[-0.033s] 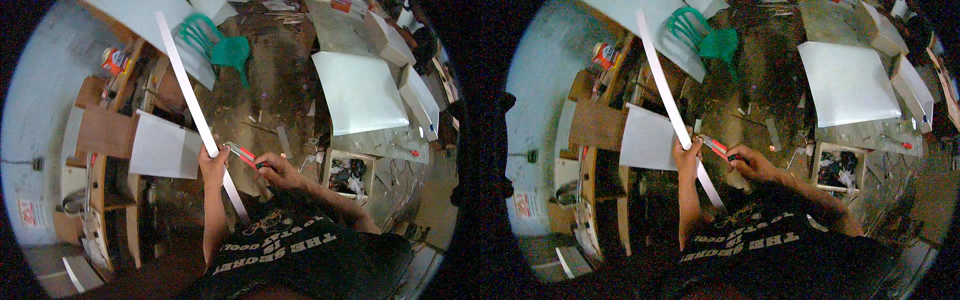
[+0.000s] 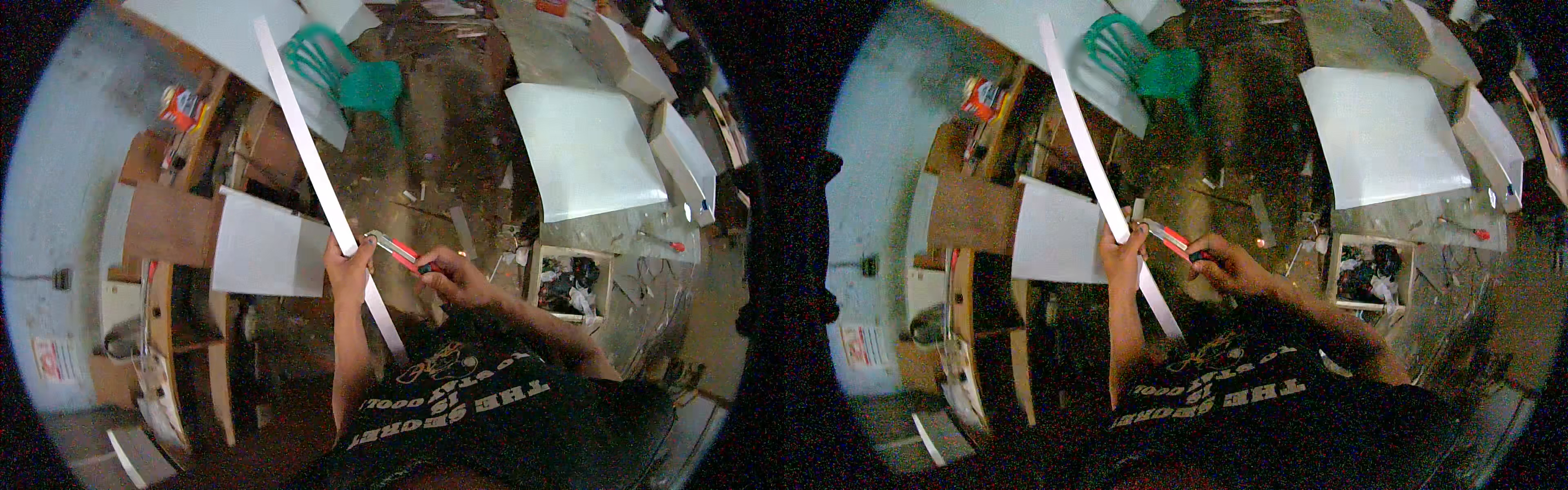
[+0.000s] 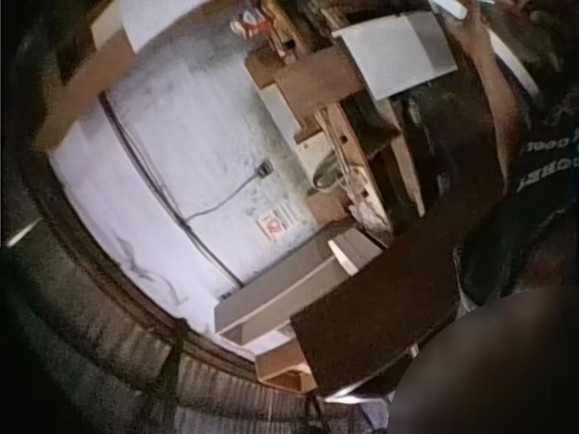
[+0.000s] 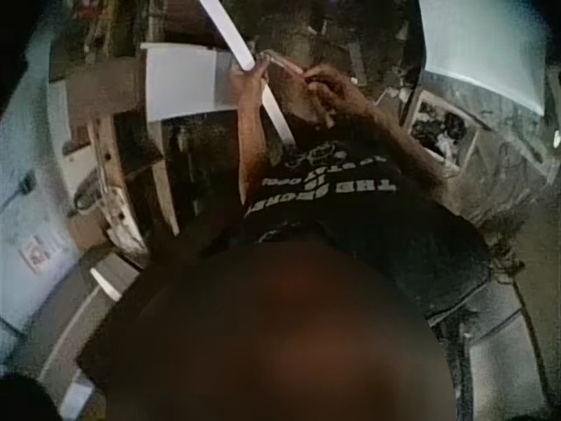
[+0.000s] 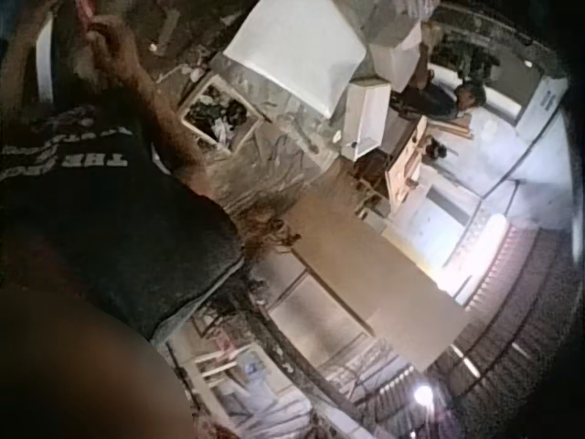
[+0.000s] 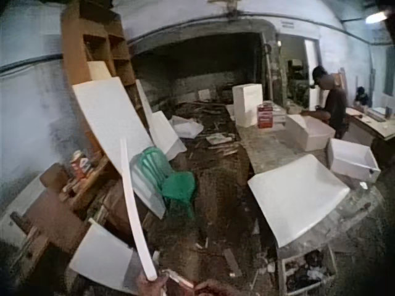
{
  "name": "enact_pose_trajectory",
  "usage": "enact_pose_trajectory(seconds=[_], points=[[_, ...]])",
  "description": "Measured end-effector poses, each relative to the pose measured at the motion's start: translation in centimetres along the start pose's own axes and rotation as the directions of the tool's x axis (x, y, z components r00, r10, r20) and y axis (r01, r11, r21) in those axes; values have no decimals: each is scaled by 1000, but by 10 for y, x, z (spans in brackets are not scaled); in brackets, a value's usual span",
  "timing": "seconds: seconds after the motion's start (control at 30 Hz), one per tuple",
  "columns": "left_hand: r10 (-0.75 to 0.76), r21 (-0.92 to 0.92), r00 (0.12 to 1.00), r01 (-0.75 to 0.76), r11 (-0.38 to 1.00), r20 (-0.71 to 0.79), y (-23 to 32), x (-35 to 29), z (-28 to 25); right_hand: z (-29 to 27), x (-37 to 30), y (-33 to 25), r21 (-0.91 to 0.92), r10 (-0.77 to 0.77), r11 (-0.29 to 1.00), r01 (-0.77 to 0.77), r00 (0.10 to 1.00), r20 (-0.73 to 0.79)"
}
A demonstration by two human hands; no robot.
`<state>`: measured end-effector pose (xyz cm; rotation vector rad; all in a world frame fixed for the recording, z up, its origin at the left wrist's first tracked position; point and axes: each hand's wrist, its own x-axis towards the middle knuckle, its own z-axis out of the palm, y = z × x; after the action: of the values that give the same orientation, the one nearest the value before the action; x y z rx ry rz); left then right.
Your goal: The person cuts white plastic strips with a utility knife and fits them into the edges of a wooden drawer box. They handle the drawer and strips repeatedly, aligning and pressing the strips into place.
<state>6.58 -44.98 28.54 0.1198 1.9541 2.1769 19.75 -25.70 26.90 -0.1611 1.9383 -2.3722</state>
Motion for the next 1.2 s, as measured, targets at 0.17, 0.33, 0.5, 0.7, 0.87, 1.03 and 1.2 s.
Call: enact_pose_trajectory(seconds=[0.17,0.33,0.5,0.7,0.87,1.03,1.2], points=[[-95,75,987,86,994,128,-15,126,45,-51,68,13,80,121,991,-104,965,-234],[-43,92,904,4,996,425,-24,232,78,-77,137,43,-495,-323,865,86,849,-417],[-123,171,764,17,985,633,-10,293,110,-86,164,29,-490,-425,859,148,739,-523],[-96,71,554,67,995,827,5,338,213,-99,184,-12,-388,-366,921,35,417,-832],[-62,84,395,-38,996,917,-3,330,280,-124,163,-14,-451,-414,887,-101,261,-872],[-102,99,193,29,995,976,-21,308,359,-157,133,-3,-271,-263,955,123,-76,-962],[-157,163,113,-43,986,981,-47,267,425,-174,101,17,-276,-293,956,-100,-303,-907]])
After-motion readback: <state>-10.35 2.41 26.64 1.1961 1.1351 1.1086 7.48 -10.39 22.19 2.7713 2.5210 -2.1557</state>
